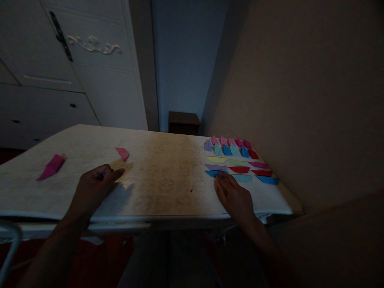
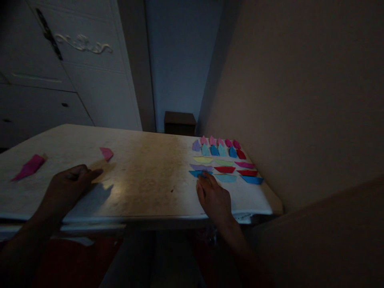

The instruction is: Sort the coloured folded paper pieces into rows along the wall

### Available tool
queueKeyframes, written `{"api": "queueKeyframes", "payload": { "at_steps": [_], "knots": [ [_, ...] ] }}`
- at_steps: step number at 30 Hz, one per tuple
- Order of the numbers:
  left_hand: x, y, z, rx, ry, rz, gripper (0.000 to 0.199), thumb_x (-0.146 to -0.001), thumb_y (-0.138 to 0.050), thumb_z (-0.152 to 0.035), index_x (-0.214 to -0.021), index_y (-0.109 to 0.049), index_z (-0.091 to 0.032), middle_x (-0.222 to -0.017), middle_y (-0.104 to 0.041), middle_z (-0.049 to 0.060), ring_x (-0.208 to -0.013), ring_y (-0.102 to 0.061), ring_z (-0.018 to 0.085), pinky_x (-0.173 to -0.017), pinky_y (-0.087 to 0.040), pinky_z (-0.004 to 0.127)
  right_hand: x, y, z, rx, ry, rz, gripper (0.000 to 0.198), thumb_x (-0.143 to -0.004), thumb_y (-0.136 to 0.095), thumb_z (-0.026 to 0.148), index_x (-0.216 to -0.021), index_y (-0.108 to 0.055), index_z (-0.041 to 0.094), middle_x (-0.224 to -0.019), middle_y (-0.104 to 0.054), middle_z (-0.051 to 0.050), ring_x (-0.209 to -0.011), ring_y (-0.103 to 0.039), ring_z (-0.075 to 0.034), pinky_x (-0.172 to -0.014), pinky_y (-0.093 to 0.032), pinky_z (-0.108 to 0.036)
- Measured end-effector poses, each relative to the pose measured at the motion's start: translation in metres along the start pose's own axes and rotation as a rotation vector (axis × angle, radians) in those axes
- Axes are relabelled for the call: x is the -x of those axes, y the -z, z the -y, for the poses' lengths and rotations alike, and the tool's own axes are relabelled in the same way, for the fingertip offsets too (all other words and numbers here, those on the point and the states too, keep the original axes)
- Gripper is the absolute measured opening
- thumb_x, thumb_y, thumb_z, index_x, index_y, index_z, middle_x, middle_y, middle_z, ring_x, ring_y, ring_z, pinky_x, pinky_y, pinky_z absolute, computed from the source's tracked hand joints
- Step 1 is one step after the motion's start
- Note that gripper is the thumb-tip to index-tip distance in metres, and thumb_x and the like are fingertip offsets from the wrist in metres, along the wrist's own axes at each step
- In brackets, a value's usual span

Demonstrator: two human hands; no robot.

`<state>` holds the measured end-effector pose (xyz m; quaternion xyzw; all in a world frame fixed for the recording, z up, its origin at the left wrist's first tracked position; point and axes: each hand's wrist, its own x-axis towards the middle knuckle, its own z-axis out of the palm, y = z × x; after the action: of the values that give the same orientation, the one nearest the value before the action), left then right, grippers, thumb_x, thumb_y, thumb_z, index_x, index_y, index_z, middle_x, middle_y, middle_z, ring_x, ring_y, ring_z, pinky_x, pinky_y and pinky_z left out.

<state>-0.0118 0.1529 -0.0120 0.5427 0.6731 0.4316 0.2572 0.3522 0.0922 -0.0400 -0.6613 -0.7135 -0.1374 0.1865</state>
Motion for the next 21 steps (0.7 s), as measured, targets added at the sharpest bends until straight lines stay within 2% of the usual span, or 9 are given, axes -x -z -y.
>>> {"api": "queueKeyframes", "payload": {
  "at_steps": [7,13,17,21],
  "knots": [
    [-0.002,-0.001,0.002,0.008,0.012,-0.014,0.044,-0.073,-0.063,-0.049,-0.055,-0.035,-0.019,-0.043,-0.030,-0.009,-0.043,-0.029,0.007,-0.043,-0.023,0.019,0.001,-0.001,-0.001,-0.022,-0.008,-0.012,0.030,-0.094,-0.045,0.026,-0.115,-0.066,0.021,-0.124,-0.064,-0.006,-0.094,-0.068,-0.019,-0.069,-0.057,-0.028],
    [0.002,0.000,-0.005,-0.002,0.020,-0.040,0.041,-0.075,-0.061,-0.047,-0.056,-0.036,-0.020,-0.043,-0.031,-0.009,-0.043,-0.029,0.007,-0.042,-0.022,0.019,0.005,0.000,-0.001,-0.090,-0.020,-0.087,0.029,-0.094,-0.044,0.026,-0.113,-0.066,0.021,-0.122,-0.064,-0.007,-0.093,-0.067,-0.018,-0.067,-0.054,-0.026],
    [0.002,-0.001,-0.004,0.066,0.008,-0.050,0.041,-0.074,-0.062,-0.045,-0.055,-0.035,-0.020,-0.043,-0.030,-0.009,-0.042,-0.028,0.007,-0.042,-0.022,0.020,0.007,0.001,-0.003,-0.174,0.021,-0.125,0.028,-0.096,-0.041,0.028,-0.095,-0.068,0.019,-0.101,-0.068,-0.008,-0.086,-0.066,-0.018,-0.065,-0.049,-0.026],
    [-0.003,-0.002,0.006,0.109,-0.061,-0.088,0.040,-0.075,-0.062,-0.042,-0.055,-0.033,-0.021,-0.045,-0.028,-0.009,-0.042,-0.027,0.007,-0.043,-0.023,0.021,0.007,0.001,-0.008,-0.228,0.065,-0.096,0.041,-0.098,-0.037,0.040,-0.073,-0.063,0.020,-0.070,-0.065,-0.004,-0.066,-0.062,-0.017,-0.058,-0.042,-0.026]
  ]
}}
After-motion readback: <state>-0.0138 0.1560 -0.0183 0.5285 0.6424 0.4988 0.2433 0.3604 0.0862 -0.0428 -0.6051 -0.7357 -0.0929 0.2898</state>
